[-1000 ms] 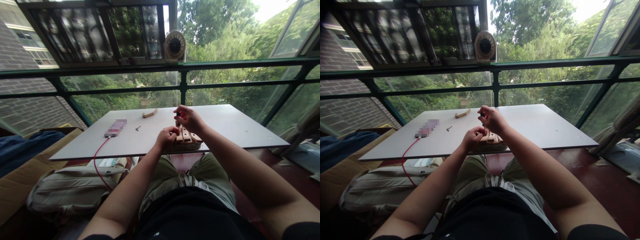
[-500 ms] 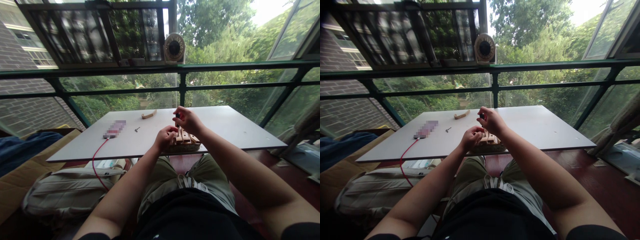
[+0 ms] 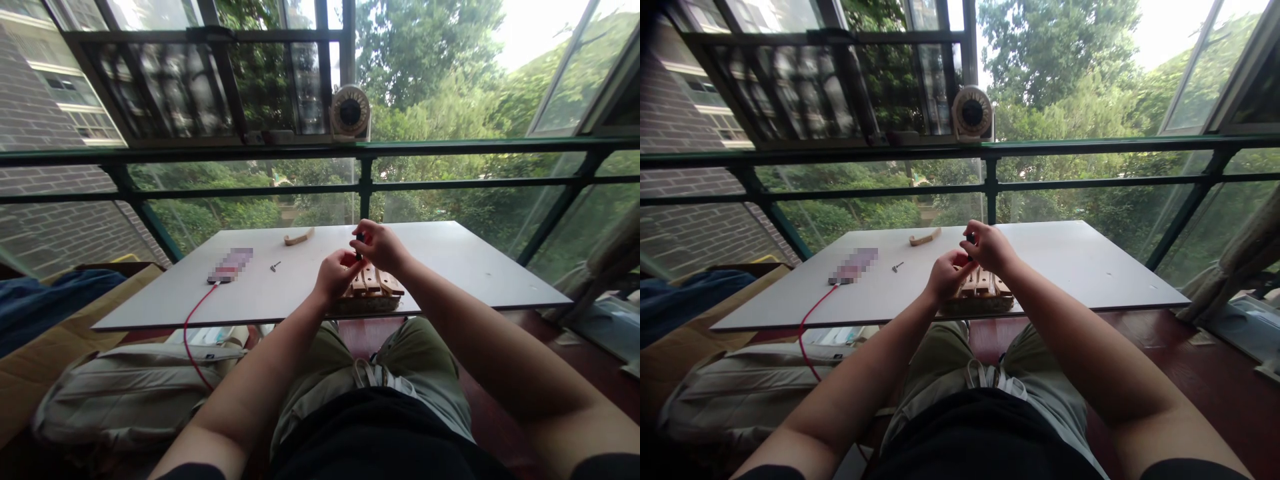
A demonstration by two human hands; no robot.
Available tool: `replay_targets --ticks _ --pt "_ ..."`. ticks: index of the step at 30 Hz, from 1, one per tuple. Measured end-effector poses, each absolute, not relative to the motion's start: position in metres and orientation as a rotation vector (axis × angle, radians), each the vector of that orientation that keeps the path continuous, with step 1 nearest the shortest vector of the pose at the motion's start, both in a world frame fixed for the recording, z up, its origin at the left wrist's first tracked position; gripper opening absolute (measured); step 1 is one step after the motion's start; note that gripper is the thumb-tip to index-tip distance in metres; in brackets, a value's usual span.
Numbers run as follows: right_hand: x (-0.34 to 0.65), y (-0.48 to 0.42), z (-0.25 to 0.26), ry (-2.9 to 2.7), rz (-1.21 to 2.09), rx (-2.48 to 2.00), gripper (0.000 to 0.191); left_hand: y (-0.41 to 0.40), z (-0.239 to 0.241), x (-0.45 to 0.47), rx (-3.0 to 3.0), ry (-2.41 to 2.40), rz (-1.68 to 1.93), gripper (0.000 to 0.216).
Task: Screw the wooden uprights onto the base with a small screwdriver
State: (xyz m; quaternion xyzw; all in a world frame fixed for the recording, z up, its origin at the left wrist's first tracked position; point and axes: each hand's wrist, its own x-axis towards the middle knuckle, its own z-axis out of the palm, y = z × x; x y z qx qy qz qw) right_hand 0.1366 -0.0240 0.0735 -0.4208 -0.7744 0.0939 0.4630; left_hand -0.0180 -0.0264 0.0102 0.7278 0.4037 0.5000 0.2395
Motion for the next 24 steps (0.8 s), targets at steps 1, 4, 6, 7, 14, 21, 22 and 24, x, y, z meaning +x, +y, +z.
replay_targets --ticks 1,4,6,7,14,21,22,24 --pt "0.138 -0.023 0.074 -1.898 0.243 -1.042 0.019 -0.025 0.009 -0.015 1.947 1.072 1.410 0.040" --pt "0.143 -0.021 0.074 -1.895 0.267 -1.050 0.019 -0.022 0.005 -0.010 1.837 1.002 1.530 0.044" --pt "0.144 -0.020 0.075 -1.896 0.264 -1.052 0.019 -0.021 0.004 -0.008 1.821 0.946 1.520 0.043" --pt "0.144 -0.020 0.075 -1.905 0.266 -1.050 0.019 -0.020 0.004 -0.008 1.820 0.915 1.499 0.041" --pt "0.162 -0.019 0.070 -1.980 0.468 -0.931 0.039 -0.020 -0.004 -0.008 1.753 0.786 1.468 0.034" --pt "0.206 -0.004 0.027 -1.619 0.678 -0.892 0.041 -0.019 -0.011 -0.014 1.669 0.721 1.386 0.034" --pt "0.211 -0.003 0.018 -1.604 0.681 -0.910 0.038 -0.018 -0.011 -0.014 1.654 0.707 1.384 0.034" --pt "0.217 -0.003 -0.001 -1.560 0.728 -0.929 0.033 -0.016 -0.012 -0.015 1.636 0.686 1.383 0.035"
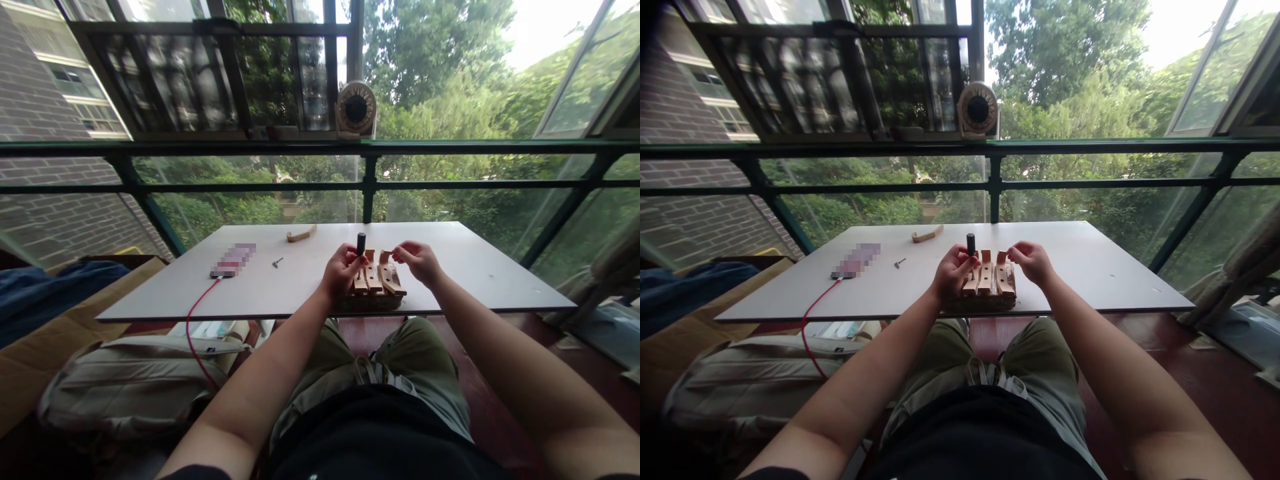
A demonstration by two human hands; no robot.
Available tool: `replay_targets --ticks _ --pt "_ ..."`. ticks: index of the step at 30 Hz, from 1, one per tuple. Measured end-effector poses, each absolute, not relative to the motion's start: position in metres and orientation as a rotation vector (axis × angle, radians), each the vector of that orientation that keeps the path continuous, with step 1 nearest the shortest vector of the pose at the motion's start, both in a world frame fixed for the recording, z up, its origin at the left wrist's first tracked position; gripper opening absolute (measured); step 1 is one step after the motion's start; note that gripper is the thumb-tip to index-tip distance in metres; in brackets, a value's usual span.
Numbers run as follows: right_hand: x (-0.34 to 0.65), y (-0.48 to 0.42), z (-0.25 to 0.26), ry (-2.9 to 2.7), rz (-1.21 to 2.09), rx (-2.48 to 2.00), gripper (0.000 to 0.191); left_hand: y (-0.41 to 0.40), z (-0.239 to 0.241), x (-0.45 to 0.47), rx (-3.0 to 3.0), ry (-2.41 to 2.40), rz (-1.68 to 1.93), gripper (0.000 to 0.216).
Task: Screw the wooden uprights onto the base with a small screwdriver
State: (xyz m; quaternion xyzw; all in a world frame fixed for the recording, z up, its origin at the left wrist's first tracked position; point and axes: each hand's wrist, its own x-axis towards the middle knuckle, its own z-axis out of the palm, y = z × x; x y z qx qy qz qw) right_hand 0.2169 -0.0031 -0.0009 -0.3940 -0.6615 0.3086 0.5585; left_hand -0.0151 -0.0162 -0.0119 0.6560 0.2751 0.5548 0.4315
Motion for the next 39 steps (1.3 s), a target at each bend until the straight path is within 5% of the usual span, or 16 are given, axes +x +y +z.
replay_targets --ticks 6,12,17,39 --pt "0.215 -0.006 -0.034 -1.406 0.665 -0.846 0.023 -0.012 -0.014 -0.014 1.644 0.650 1.373 0.033" --pt "0.212 -0.004 -0.049 -1.359 0.925 -0.833 0.045 -0.013 -0.014 -0.013 1.618 0.650 1.383 0.033" --pt "0.213 -0.007 -0.063 -1.335 1.143 -0.923 0.044 -0.015 -0.014 -0.014 1.623 0.643 1.352 0.035" --pt "0.205 0.016 -0.061 -1.268 1.066 -1.075 0.044 -0.009 -0.013 -0.012 1.640 0.594 1.252 0.038"
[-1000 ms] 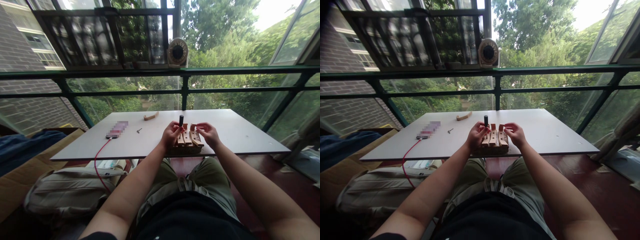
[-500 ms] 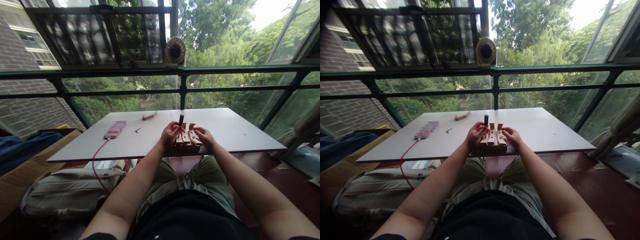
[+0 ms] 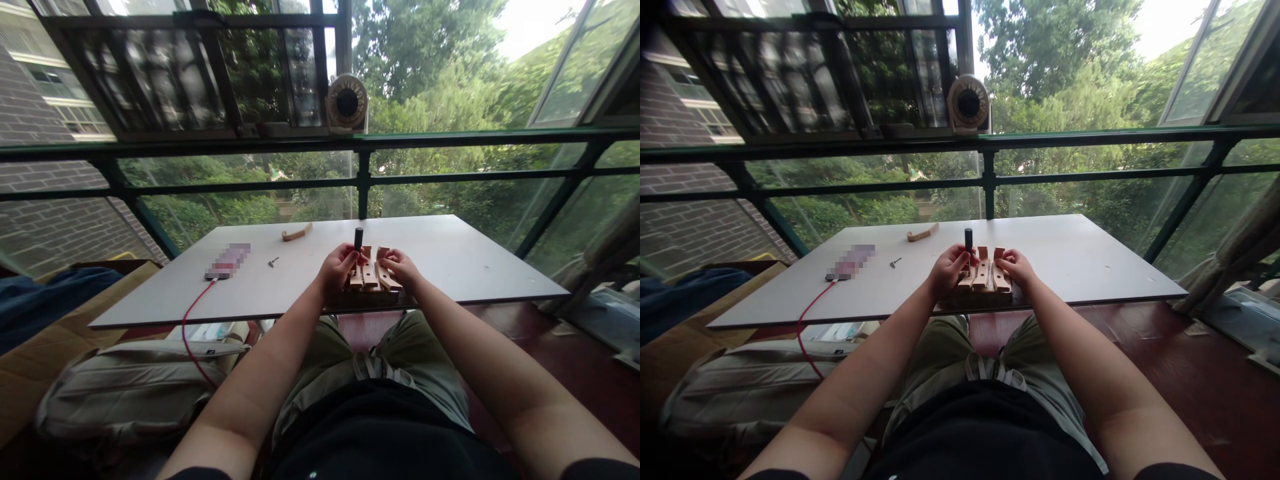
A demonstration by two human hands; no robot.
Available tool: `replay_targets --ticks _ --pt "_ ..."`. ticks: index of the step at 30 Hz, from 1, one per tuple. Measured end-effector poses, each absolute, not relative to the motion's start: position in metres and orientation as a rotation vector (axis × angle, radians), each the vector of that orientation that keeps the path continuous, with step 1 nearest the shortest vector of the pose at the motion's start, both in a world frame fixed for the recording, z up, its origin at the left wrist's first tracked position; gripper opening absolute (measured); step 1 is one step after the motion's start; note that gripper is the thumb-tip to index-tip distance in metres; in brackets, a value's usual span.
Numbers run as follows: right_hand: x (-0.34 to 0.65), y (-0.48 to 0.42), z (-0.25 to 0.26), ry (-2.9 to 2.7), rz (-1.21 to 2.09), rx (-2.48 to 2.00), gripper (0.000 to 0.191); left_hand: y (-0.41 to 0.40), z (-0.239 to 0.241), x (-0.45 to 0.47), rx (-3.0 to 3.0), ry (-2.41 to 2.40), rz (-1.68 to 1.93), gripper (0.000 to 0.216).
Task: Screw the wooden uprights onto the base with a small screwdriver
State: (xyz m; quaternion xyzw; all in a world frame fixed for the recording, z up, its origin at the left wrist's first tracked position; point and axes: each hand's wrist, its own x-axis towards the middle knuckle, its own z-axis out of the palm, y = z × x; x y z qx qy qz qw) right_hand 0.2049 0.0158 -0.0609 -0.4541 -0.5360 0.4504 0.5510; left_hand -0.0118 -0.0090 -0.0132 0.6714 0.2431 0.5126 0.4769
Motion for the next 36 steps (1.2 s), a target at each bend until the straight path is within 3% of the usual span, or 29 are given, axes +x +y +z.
replay_targets --ticks 14,36 --pt "0.205 0.002 -0.067 -1.316 0.950 -0.995 0.044 -0.012 -0.013 -0.014 1.586 0.509 1.205 0.033" --pt "0.201 -0.004 -0.062 -1.310 0.924 -1.015 0.046 -0.012 -0.016 -0.014 1.614 0.596 1.282 0.043"
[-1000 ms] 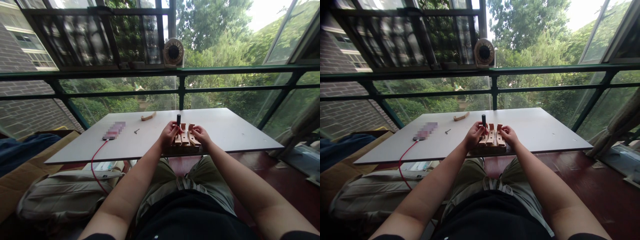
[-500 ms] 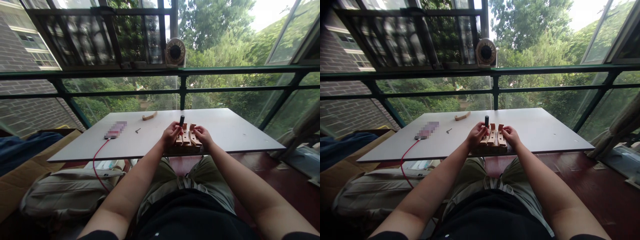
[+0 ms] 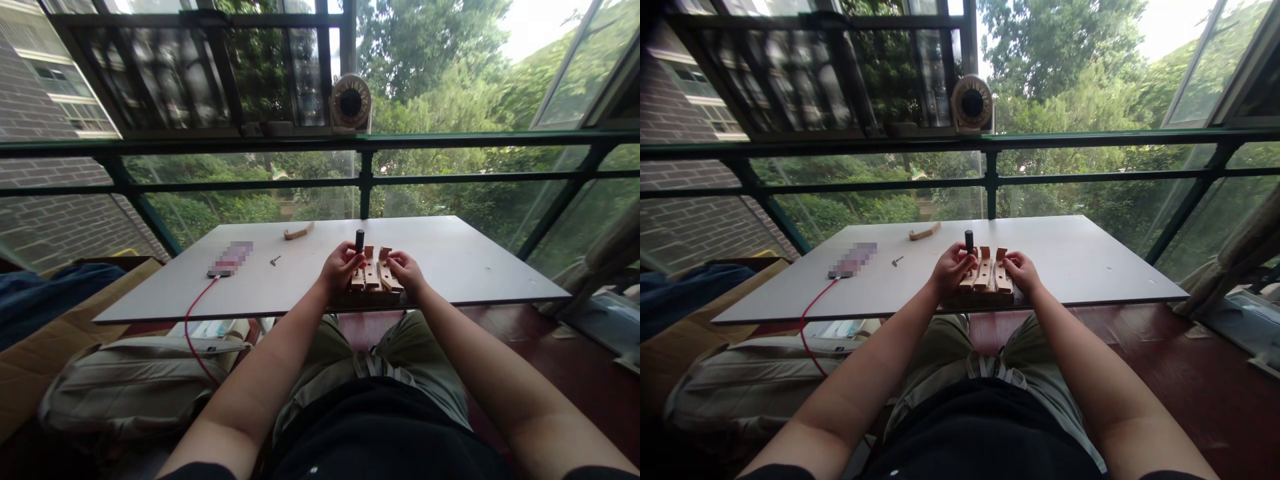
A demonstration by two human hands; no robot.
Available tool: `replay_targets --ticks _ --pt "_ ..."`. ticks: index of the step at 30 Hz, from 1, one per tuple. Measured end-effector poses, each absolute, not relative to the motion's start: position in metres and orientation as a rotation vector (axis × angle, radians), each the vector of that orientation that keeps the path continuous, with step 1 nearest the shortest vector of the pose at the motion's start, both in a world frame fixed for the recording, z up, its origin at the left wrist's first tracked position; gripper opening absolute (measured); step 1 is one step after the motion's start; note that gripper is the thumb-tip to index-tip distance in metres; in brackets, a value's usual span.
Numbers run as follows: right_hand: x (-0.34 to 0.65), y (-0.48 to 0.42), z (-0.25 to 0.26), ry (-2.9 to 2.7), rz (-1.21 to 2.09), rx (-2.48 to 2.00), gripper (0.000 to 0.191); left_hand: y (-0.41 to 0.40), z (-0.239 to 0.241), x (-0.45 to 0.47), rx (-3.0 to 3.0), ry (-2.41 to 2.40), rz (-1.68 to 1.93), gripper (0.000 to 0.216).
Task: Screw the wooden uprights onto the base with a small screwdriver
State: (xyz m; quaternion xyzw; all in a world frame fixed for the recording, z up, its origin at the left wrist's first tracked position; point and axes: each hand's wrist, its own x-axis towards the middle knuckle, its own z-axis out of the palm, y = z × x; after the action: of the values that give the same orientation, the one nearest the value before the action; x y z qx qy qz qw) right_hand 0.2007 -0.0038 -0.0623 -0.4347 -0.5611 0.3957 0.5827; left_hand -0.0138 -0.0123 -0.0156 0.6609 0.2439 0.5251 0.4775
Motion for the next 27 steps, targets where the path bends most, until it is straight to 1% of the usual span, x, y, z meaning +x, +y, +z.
replay_targets --ticks 5,13,20,27 --pt "0.2010 -0.0033 -0.0629 -1.306 0.928 -1.011 0.045 -0.0139 -0.0136 -0.0138 1.599 0.615 1.296 0.042" --pt "0.2009 -0.0049 -0.0609 -1.318 0.876 -1.024 0.048 -0.0163 -0.0106 -0.0151 1.587 0.671 1.340 0.034" --pt "0.2001 -0.0051 -0.0596 -1.304 0.890 -1.034 0.050 -0.0155 -0.0125 -0.0153 1.637 0.654 1.314 0.033" --pt "0.1992 -0.0043 -0.0607 -1.298 0.881 -1.008 0.050 -0.0142 -0.0152 -0.0144 1.675 0.644 1.294 0.023"
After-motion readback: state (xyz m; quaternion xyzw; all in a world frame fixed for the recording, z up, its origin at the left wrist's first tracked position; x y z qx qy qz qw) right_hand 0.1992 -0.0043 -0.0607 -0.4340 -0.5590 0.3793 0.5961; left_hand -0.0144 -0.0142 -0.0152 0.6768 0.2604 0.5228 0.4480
